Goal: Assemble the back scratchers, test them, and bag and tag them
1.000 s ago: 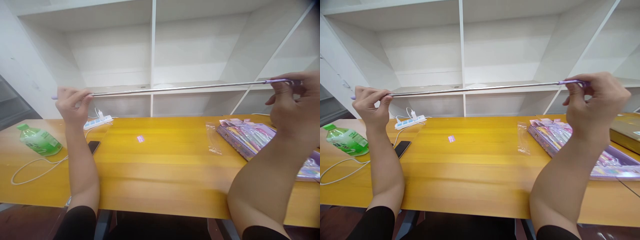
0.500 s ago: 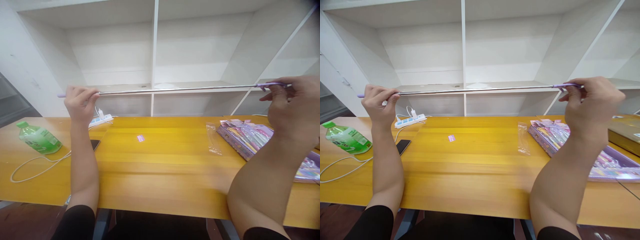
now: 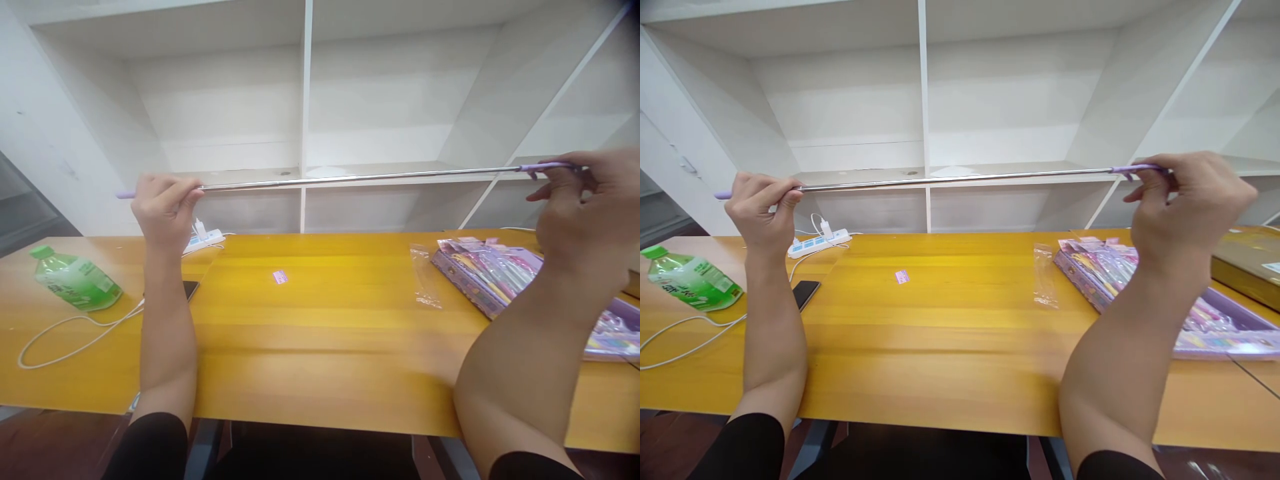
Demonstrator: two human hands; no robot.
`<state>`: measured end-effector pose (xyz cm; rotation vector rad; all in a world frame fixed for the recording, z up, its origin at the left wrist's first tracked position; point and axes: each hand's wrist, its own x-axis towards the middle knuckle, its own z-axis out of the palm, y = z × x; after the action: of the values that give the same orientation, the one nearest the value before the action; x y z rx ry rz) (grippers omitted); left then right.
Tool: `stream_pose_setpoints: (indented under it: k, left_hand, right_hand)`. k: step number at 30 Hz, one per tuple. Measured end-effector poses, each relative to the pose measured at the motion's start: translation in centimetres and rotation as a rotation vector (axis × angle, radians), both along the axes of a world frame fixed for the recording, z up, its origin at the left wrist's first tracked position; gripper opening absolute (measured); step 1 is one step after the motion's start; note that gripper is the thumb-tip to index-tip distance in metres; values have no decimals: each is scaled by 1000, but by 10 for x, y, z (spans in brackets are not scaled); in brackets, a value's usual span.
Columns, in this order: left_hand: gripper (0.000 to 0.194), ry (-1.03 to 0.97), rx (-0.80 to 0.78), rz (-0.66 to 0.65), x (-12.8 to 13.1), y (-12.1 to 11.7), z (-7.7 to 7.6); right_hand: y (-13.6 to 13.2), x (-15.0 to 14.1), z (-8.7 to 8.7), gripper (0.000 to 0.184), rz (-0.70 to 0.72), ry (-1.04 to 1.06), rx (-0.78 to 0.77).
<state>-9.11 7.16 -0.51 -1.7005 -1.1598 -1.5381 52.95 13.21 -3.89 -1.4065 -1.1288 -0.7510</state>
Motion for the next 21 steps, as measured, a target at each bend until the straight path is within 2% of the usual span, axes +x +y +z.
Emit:
stream_pose_setpoints:
  k: [3, 7, 11, 14, 16, 21]
  left_hand:
    - [60, 59, -11, -1, 14, 1, -4]
    - [58, 123, -15, 17, 57, -3, -17]
    - [41, 189, -30, 45, 112, -12, -37]
    - [32, 191, -28, 43, 139, -18, -48]
    - [28, 181, -45, 49, 147, -20, -51]
    - [26, 176, 4, 94, 147, -26, -48]
  right_hand:
    - [0, -20, 8, 34, 106, -71, 3]
    - [-12, -66, 10, 19, 329, -166, 48]
    - [-24, -124, -1, 31, 592, -319, 68]
    - [-26, -162, -14, 31, 601, -376, -17]
    - [-23, -178, -22, 28, 604, -369, -39]
    - [-17, -184, -27, 28, 650, -300, 0]
